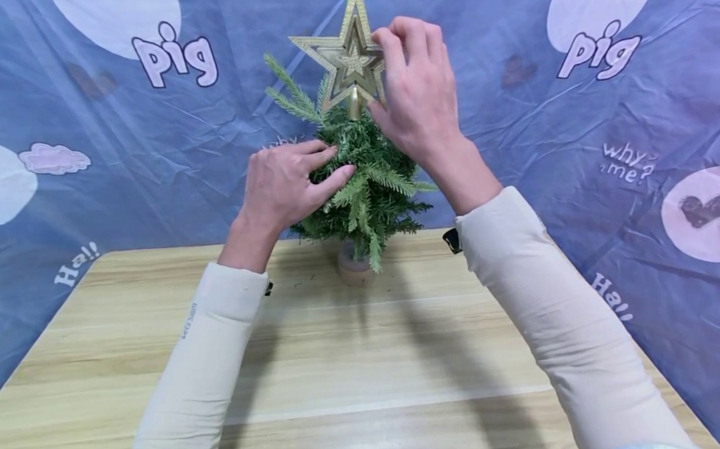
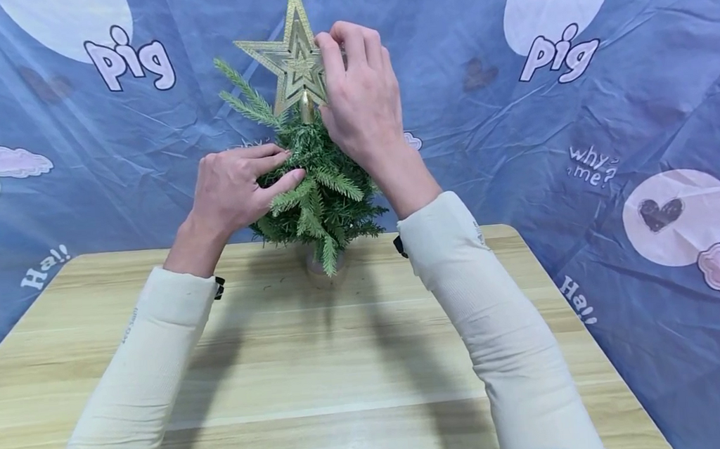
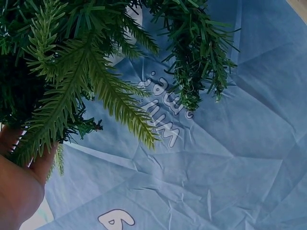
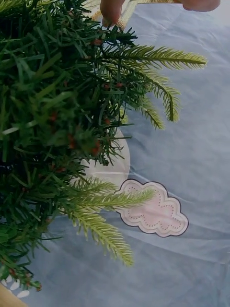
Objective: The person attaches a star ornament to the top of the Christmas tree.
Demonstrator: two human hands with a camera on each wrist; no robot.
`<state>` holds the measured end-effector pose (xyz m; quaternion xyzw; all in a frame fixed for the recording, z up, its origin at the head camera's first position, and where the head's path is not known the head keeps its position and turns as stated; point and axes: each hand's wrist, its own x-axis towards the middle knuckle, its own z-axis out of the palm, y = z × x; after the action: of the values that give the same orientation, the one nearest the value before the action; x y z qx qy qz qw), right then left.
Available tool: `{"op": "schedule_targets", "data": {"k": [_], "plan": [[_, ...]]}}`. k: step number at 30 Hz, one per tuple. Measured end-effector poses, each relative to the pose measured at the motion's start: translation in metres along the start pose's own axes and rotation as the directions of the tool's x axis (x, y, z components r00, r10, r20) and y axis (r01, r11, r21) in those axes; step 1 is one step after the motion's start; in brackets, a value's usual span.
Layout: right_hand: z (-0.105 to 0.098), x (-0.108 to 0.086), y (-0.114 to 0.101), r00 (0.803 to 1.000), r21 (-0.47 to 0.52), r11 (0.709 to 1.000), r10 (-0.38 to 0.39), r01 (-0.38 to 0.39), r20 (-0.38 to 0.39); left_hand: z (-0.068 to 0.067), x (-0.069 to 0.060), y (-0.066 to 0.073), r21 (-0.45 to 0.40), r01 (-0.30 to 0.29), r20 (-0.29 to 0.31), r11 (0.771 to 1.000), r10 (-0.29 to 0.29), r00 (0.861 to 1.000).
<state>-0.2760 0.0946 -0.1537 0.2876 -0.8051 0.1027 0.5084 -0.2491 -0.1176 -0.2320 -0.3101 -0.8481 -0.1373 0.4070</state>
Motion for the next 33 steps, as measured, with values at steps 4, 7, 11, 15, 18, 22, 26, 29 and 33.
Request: {"op": "schedule_targets", "data": {"k": [4, 7, 11, 15, 18, 22, 26, 29, 33], "plan": [[0.001, 0.003, -0.001, 0.998, 0.006, 0.998, -0.067, 0.067, 0.007, -0.002, 0.0, -0.002, 0.004, 0.011, 0.011, 1.0, -0.011, 1.0], [0.002, 0.006, -0.001, 0.995, -0.002, 0.995, -0.104, 0.104, 0.005, -0.005, 0.001, -0.003, 0.008, 0.012, 0.014, 1.0, -0.012, 1.0], [0.002, 0.008, 0.0, 0.994, 0.001, 0.994, -0.11, 0.11, 0.024, -0.006, 0.001, -0.004, 0.012, 0.023, 0.019, 1.0, -0.023, 1.0], [0.0, 0.006, 0.002, 0.992, 0.004, 0.997, -0.074, 0.074, 0.1, -0.005, -0.001, -0.002, 0.011, 0.032, 0.036, 0.999, -0.032, 0.999], [-0.003, 0.003, 0.004, 0.987, -0.01, 0.999, -0.05, 0.053, 0.154, -0.004, -0.001, -0.001, -0.01, 0.03, 0.03, 1.0, -0.029, 0.999], [-0.007, 0.003, 0.009, 0.984, -0.018, 0.999, -0.032, 0.035, 0.177, -0.004, 0.005, -0.002, -0.039, 0.031, 0.017, 0.999, -0.031, 0.999], [-0.01, 0.006, 0.013, 0.983, -0.023, 0.999, -0.028, 0.033, 0.183, -0.007, 0.011, -0.003, -0.039, 0.038, 0.045, 0.999, -0.037, 0.998], [-0.01, 0.003, 0.013, 0.981, -0.022, 0.999, -0.029, 0.034, 0.19, -0.007, 0.011, -0.004, -0.033, 0.038, 0.06, 0.999, -0.036, 0.998], [-0.011, -0.002, 0.012, 0.981, -0.015, 0.999, -0.025, 0.029, 0.191, -0.006, 0.006, -0.004, -0.043, 0.025, 0.038, 0.999, -0.023, 0.999]]}}
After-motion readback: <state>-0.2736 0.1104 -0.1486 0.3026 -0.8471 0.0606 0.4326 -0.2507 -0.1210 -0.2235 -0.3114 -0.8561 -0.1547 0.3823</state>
